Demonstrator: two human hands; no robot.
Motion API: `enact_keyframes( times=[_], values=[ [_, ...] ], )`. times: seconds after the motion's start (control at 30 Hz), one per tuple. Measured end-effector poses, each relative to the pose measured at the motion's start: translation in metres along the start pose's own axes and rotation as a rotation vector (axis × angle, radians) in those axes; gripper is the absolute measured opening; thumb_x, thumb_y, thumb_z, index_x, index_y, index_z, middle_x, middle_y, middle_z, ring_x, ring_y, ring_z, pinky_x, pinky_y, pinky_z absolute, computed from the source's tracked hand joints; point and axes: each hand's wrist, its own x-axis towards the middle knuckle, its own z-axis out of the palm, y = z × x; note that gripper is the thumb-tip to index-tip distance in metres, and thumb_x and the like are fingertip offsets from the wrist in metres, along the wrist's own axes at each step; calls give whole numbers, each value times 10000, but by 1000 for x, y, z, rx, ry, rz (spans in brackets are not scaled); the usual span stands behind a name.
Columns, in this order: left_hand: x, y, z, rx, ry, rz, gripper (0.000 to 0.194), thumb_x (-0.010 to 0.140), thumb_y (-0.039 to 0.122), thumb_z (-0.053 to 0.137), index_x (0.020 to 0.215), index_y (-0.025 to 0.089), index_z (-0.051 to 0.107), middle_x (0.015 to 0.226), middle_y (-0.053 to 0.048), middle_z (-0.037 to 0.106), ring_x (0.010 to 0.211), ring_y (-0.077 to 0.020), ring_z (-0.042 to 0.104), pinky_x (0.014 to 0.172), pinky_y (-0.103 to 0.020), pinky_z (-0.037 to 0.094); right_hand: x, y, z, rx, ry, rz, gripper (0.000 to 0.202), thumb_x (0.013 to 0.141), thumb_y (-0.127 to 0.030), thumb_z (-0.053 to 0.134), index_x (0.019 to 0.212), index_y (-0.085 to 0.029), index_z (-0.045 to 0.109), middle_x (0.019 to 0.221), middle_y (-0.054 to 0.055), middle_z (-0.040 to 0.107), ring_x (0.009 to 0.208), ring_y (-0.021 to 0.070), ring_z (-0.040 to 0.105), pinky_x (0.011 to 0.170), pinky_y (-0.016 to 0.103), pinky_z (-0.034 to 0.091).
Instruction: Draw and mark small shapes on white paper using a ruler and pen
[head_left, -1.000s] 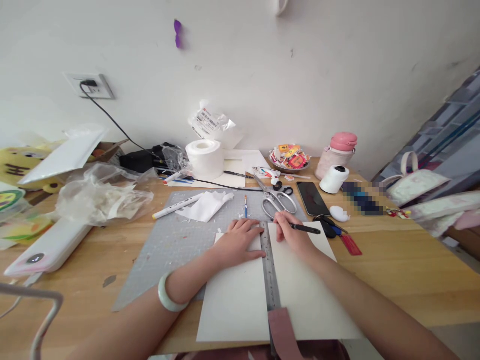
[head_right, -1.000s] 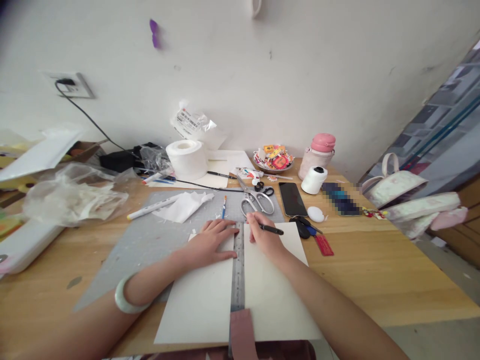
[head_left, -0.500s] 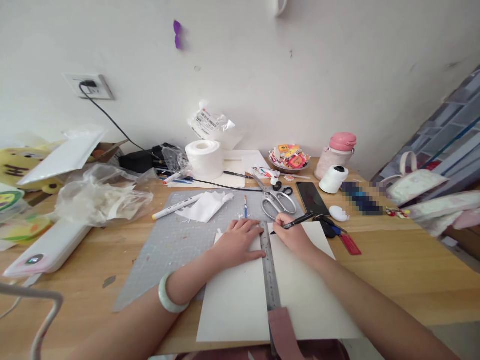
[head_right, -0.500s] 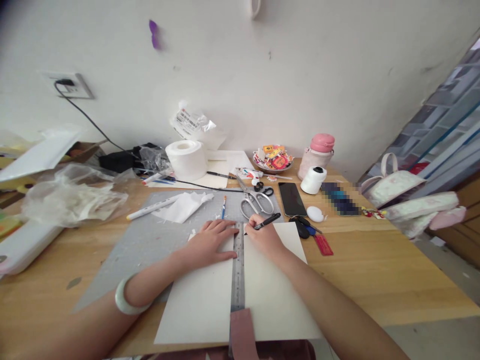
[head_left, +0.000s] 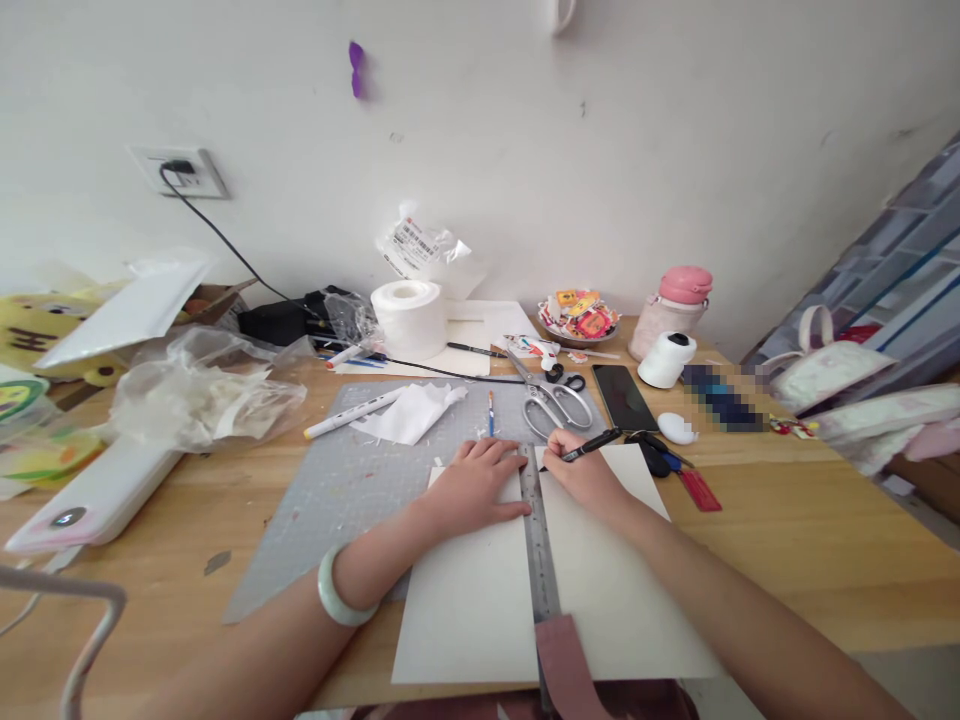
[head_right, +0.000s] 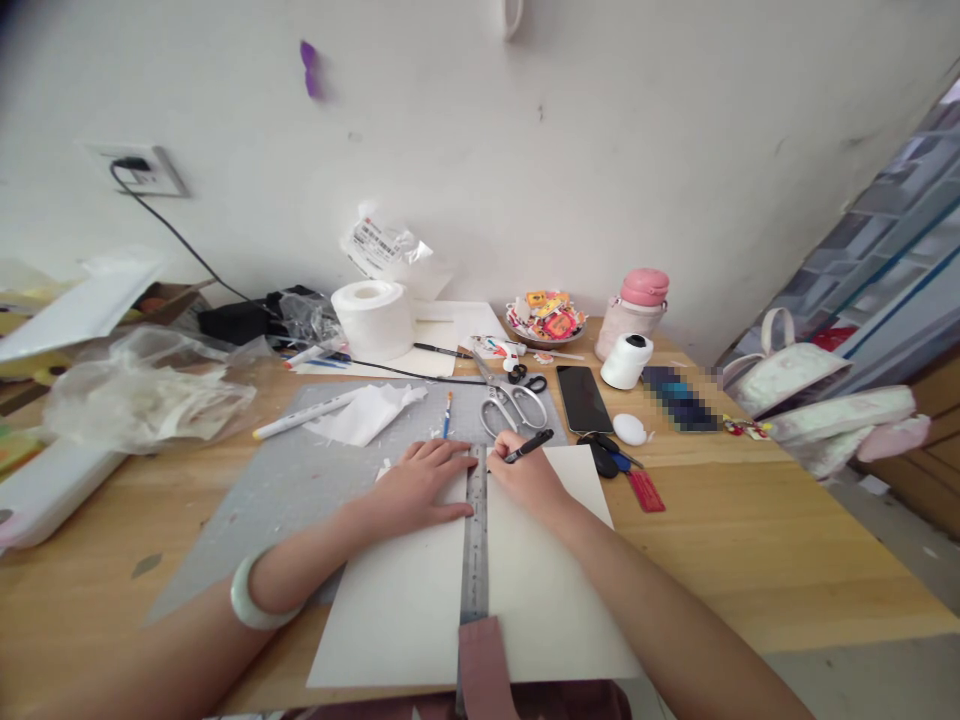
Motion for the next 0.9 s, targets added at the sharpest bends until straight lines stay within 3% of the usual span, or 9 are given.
enact_keyframes(
  times=[0.4, 0.9],
  values=[
    [0, 1, -1, 13, -19, 1, 531, 776, 561, 508, 1203, 248, 465, 1267, -63, 482, 1148, -270, 421, 947, -433, 350, 4, 7, 5, -9, 56, -31, 179, 725, -279, 427, 616, -206, 304, 556, -54, 321, 545, 107, 338, 525, 231, 266],
    [0, 1, -1, -2, -32, -16, 530, 773, 549, 517, 1212, 255, 464, 1265, -69, 483, 1164, -275, 409, 951, -445, 339, 8, 6, 7, 135, 37, 104, 239, 761, -389, 468, 675, -222, 321, 484, -87, 355, 396, 87, 382, 426, 218, 304]
  ],
)
